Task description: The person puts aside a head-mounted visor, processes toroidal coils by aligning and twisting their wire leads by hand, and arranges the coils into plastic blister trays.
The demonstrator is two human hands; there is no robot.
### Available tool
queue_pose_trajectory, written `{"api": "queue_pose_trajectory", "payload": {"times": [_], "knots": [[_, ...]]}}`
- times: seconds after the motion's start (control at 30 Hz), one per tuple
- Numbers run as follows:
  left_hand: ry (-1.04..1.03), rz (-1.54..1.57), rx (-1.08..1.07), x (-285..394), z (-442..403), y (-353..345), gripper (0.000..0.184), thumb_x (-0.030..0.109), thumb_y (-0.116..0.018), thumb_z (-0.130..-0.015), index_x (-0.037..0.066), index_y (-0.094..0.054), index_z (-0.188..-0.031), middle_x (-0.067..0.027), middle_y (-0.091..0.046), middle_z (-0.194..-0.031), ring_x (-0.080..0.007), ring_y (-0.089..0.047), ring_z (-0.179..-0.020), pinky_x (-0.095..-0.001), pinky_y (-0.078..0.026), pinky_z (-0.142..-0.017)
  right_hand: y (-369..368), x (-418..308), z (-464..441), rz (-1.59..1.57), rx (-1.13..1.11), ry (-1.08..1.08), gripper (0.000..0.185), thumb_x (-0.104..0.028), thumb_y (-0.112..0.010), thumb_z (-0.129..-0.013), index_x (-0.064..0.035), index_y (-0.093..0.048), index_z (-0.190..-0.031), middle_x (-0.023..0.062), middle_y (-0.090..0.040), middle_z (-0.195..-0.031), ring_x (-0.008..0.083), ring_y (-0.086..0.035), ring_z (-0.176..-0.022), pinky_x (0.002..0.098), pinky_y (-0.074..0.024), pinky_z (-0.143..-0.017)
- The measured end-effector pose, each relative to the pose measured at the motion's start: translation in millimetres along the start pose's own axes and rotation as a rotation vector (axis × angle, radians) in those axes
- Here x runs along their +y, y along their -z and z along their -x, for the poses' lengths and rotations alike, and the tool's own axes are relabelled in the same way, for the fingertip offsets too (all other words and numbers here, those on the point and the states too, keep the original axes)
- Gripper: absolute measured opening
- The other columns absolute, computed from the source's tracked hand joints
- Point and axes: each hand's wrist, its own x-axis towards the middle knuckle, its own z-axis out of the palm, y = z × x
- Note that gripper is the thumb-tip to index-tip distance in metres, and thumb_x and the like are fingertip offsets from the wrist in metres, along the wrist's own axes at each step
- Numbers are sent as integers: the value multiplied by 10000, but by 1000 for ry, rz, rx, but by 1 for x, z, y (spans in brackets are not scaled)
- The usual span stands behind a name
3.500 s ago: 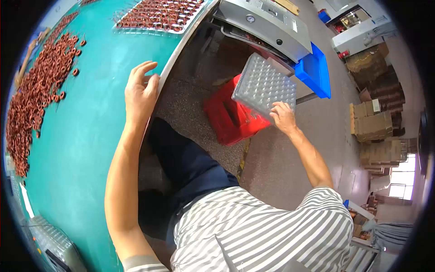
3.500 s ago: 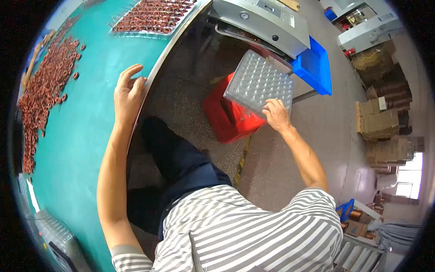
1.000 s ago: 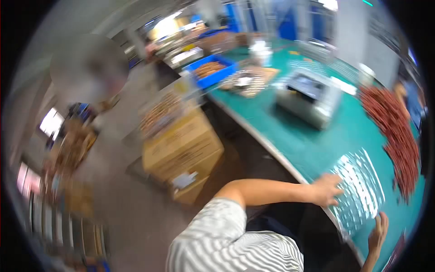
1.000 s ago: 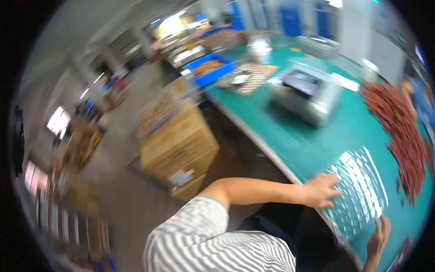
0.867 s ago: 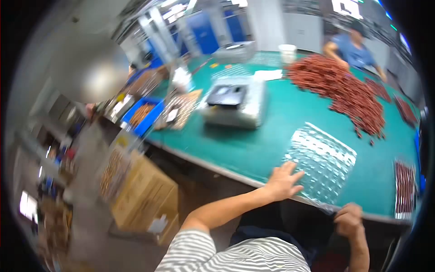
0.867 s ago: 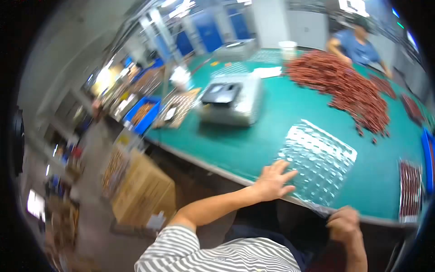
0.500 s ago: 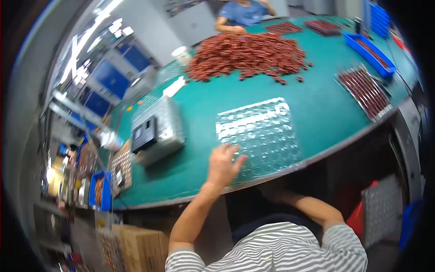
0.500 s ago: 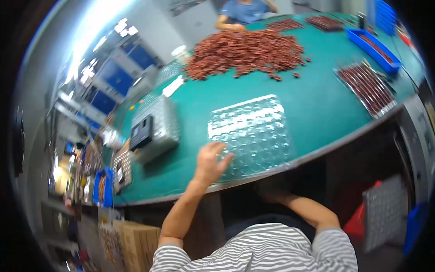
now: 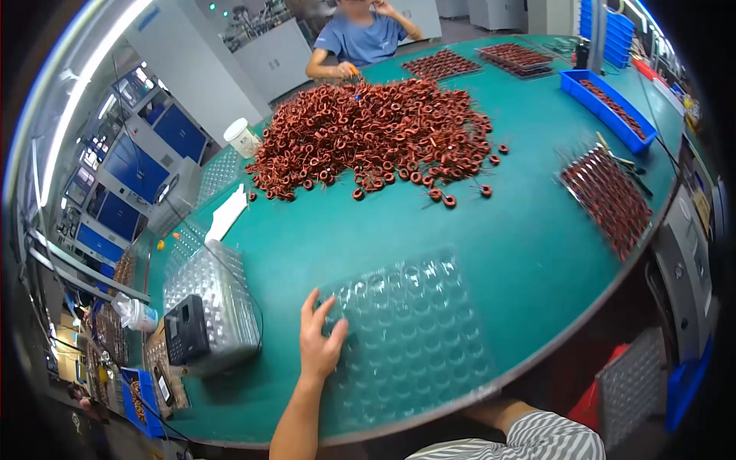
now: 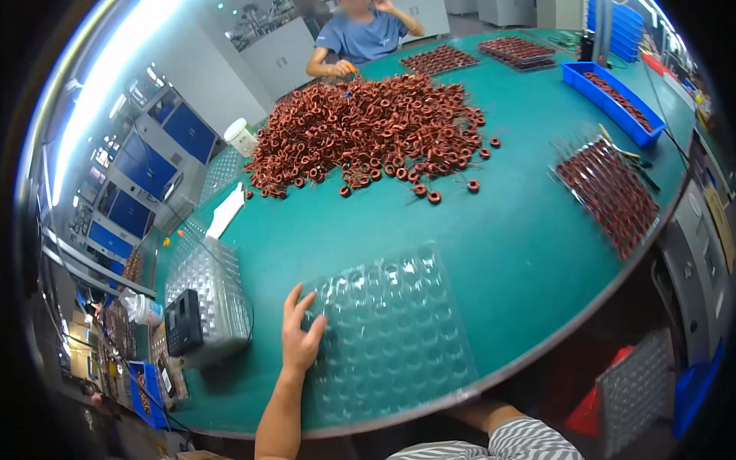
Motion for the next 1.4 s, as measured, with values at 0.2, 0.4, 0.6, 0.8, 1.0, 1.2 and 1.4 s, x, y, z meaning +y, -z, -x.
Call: {"api": "queue_pose_trajectory", "payload": {"times": [0.2,0.4,0.6,0.8,1.0,1.2,1.4], "knots": [[49,69,-31,-5,-9,2,387,23,-690,-778,15,-651,-1163,-225,-458,-1416,-366,-455,-1307,-427,-366,-1084,21,17,-31,-20,-47,-28,317,-145,-509,-873,-25,-605,-1151,233,-595,-1186,394,-552,-1125,513,-427,-966],[25,60,-2,-6,-7,4,326,-48,-576,-821,2,-660,-1132,-238,-484,-1389,-381,-474,-1295,-415,-382,-1079,10,9,-17,-16,-49,-16,352,-142,-496,-884,-14,-586,-1200,239,-578,-1237,392,-534,-1168,513,-411,-994],[-42,41,41,-9,1,-3,377,-91,-460,-813,13,-674,-1105,-186,-524,-1361,-325,-527,-1237,-360,-441,-989,13,0,18,-73,-39,-14,388,-140,-483,-895,-4,-567,-1249,246,-560,-1287,391,-517,-1212,512,-396,-1023],[-90,88,59,-8,2,-5,408,-92,-436,-823,39,-681,-1121,-188,-521,-1363,-330,-525,-1246,-360,-439,-1005,82,-26,67,-259,-482,92,408,-171,-484,-919,-1,-560,-1281,245,-581,-1275,395,-541,-1190,500,-416,-1014],[-106,30,66,0,-5,-25,487,-107,-407,-770,54,-678,-1140,-238,-495,-1363,-381,-477,-1281,-408,-397,-1070,296,-37,58,-419,-400,236,248,-252,-655,-906,-68,-693,-1068,111,-713,-964,237,-685,-861,348,-535,-786],[-81,0,126,-3,-38,-42,511,-99,-414,-740,51,-670,-1157,-232,-493,-1384,-370,-478,-1289,-401,-402,-1069,348,108,-93,-93,777,-185,313,-299,-673,-869,-36,-665,-1041,105,-666,-975,251,-647,-878,378,-523,-765],[-1,127,112,-5,-36,-37,473,-72,-435,-779,38,-659,-1181,-197,-495,-1401,-335,-481,-1303,-381,-396,-1076,316,157,-175,356,714,-198,262,-336,-655,-876,-140,-675,-1050,103,-620,-1047,300,-576,-1024,446,-521,-836]]}}
